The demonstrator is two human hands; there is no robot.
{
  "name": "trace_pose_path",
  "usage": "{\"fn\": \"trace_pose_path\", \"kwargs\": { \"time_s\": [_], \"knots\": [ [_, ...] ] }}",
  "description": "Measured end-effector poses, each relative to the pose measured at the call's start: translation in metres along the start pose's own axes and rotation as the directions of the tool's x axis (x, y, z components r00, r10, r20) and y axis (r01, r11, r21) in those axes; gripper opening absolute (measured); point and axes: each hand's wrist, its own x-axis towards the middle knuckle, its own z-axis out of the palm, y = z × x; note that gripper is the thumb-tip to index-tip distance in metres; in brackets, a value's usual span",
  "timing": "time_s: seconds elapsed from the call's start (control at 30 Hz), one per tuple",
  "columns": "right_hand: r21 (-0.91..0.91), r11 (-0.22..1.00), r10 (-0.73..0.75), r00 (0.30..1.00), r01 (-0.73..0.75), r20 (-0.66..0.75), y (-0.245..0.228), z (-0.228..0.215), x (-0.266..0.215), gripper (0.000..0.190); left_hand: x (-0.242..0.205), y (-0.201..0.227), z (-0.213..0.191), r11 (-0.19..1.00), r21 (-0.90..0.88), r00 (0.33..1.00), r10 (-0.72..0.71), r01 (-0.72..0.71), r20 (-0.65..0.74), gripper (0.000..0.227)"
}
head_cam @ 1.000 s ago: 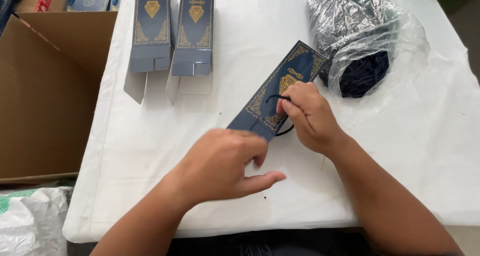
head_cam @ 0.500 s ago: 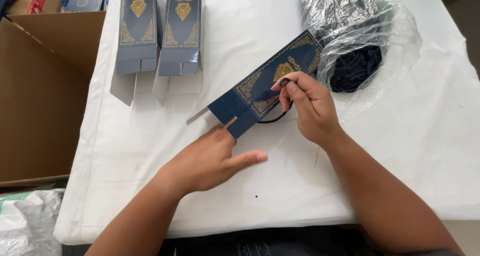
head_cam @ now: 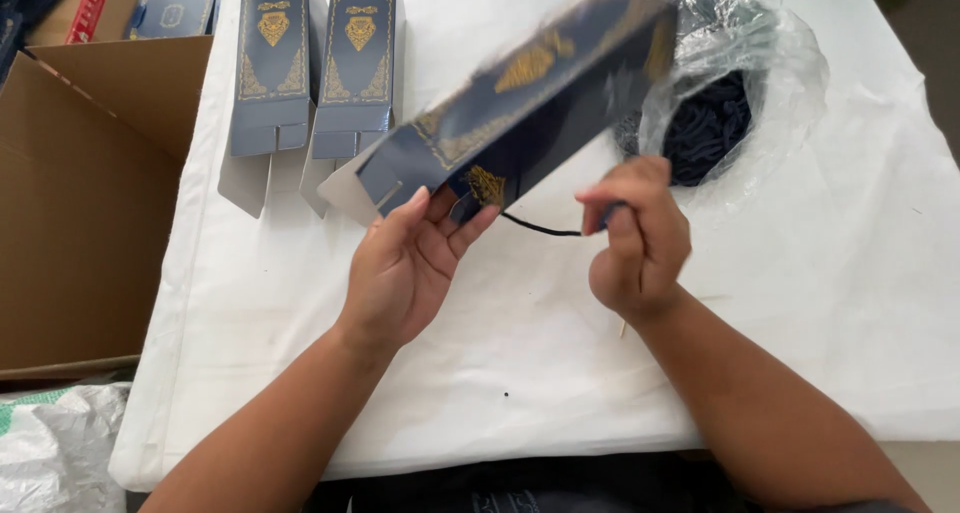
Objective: Threading a decorative black cord through a pre-cut hole in a blue and gold gift box.
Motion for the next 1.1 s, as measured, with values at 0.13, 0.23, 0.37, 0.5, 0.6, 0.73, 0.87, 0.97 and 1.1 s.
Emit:
{"fn": "trace_pose_path", "kwargs": {
  "time_s": [0.13, 0.23, 0.37, 0.5, 0.6, 0.73, 0.87, 0.97, 1.1],
  "knots": [
    [-0.105, 0.981, -0.168, 0.986, 0.166, -0.012, 0.006, -0.008, -0.011, 0.036, -0.01, 0.006, -0.013, 0.988, -0.149, 0.986, 0.064, -0.042, 0.151, 0.044],
    [-0.127, 0.968, -0.216, 0.976, 0.218, 0.033, 0.011, -0.008, -0.018, 0.032, -0.015, 0.011, -0.017, 0.974, -0.224, 0.984, 0.072, -0.034, 0.161, 0.049],
    [-0.099, 0.973, -0.204, 0.978, 0.208, 0.055, 0.012, -0.006, -0.019, 0.033, -0.014, 0.006, -0.02, 0.967, -0.256, 0.982, 0.061, -0.014, 0.177, 0.049],
    [-0.124, 0.965, -0.222, 0.971, 0.231, 0.084, 0.009, -0.006, -0.016, 0.032, -0.014, 0.005, -0.005, 0.977, -0.215, 0.98, 0.052, -0.009, 0.193, 0.044],
    [-0.139, 0.96, -0.234, 0.968, 0.245, 0.094, 0.007, -0.006, -0.013, 0.027, -0.012, 0.004, 0.006, 0.992, -0.121, 0.964, 0.062, -0.032, 0.257, 0.044],
    [-0.126, 0.961, -0.232, 0.965, 0.247, 0.121, 0.01, -0.01, -0.011, 0.024, -0.015, -0.001, 0.012, 0.988, 0.05, 0.96, 0.128, -0.145, 0.248, 0.044],
    [-0.152, 0.961, -0.214, 0.969, 0.231, 0.123, 0.008, -0.007, -0.01, 0.024, -0.022, -0.004, 0.004, 0.687, 0.674, 0.962, 0.166, -0.272, 0.219, 0.038],
    [-0.117, 0.969, -0.2, 0.97, 0.216, 0.138, 0.0, -0.004, -0.003, 0.019, -0.026, -0.006, 0.017, 0.533, 0.807, 0.967, 0.152, -0.255, 0.205, 0.037],
    [-0.111, 0.973, -0.182, 0.969, 0.202, 0.166, -0.001, 0.003, -0.001, 0.015, -0.028, -0.011, 0.022, 0.415, 0.871, 0.964, 0.125, -0.264, 0.233, 0.037]
  ]
}}
